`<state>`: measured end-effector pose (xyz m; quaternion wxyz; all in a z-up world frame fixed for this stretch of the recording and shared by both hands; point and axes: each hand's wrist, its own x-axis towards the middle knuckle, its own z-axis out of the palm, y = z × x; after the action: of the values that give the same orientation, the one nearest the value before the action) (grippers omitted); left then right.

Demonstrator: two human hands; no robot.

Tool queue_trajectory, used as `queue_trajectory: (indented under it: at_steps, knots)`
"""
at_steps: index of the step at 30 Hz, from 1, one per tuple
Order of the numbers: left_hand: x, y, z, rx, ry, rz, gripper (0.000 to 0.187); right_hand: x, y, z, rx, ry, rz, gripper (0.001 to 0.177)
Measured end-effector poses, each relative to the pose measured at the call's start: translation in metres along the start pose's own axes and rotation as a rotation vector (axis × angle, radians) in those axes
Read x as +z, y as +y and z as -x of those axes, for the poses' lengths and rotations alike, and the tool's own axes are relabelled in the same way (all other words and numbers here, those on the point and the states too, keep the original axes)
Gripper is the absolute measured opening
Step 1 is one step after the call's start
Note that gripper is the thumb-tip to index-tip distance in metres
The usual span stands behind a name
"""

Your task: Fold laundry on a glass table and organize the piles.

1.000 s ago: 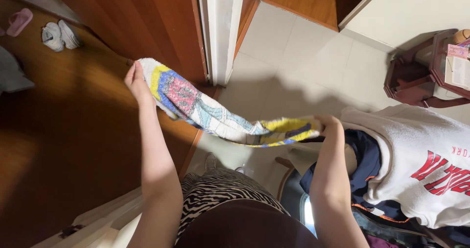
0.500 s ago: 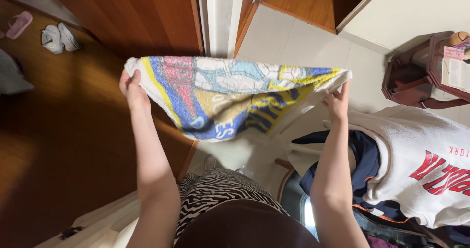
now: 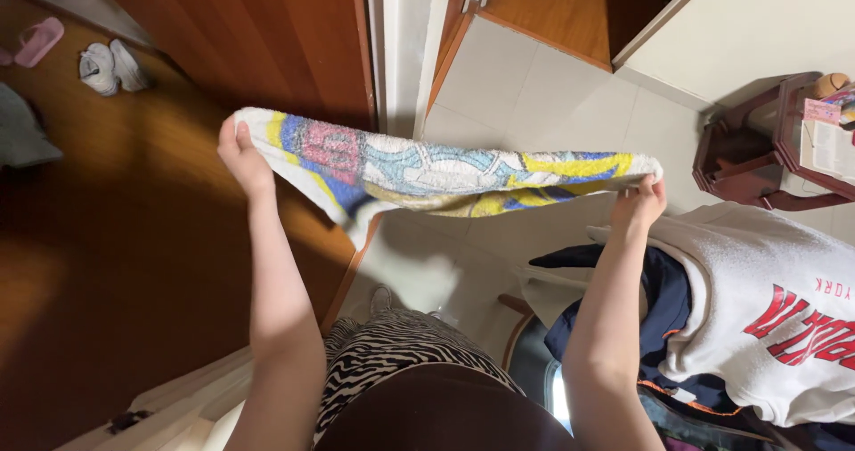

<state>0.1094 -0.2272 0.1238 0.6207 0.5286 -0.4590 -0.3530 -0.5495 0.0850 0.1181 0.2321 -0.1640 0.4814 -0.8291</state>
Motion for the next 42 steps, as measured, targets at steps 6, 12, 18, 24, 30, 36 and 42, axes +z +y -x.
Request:
queue_trajectory:
  at_steps: [6, 12, 18, 24, 30, 36, 42]
  knots:
    - [0.008, 0.041, 0.017, -0.058, -0.134, -0.852, 0.021, 0.029, -0.013, 0.02, -0.02, 0.115, -0.015, 0.028]
    - [-0.002, -0.107, -0.03, -0.27, -0.143, -0.086, 0.023, -0.004, -0.007, 0.001, -0.036, 0.143, -0.115, 0.027]
    - [-0.004, -0.09, -0.024, -0.083, 0.153, 0.015, 0.021, -0.003, -0.019, 0.0, -0.114, 0.196, -0.106, 0.028]
    - [-0.014, -0.105, -0.017, -0.107, 0.024, 0.131, 0.021, 0.027, -0.038, 0.013, -0.262, 0.204, 0.191, 0.021]
    - [-0.025, -0.057, 0.005, -0.344, 0.438, 0.578, 0.03, -0.018, -0.023, -0.024, -0.394, 0.316, 0.465, 0.025]
    - [-0.04, -0.09, -0.009, -0.195, 0.413, 0.36, 0.027, -0.008, -0.04, -0.014, -0.458, 0.264, 1.134, 0.037]
    - [-0.042, -0.025, -0.005, -0.185, 0.317, -0.035, 0.02, -0.028, -0.034, -0.033, 0.021, 0.376, 0.617, 0.05]
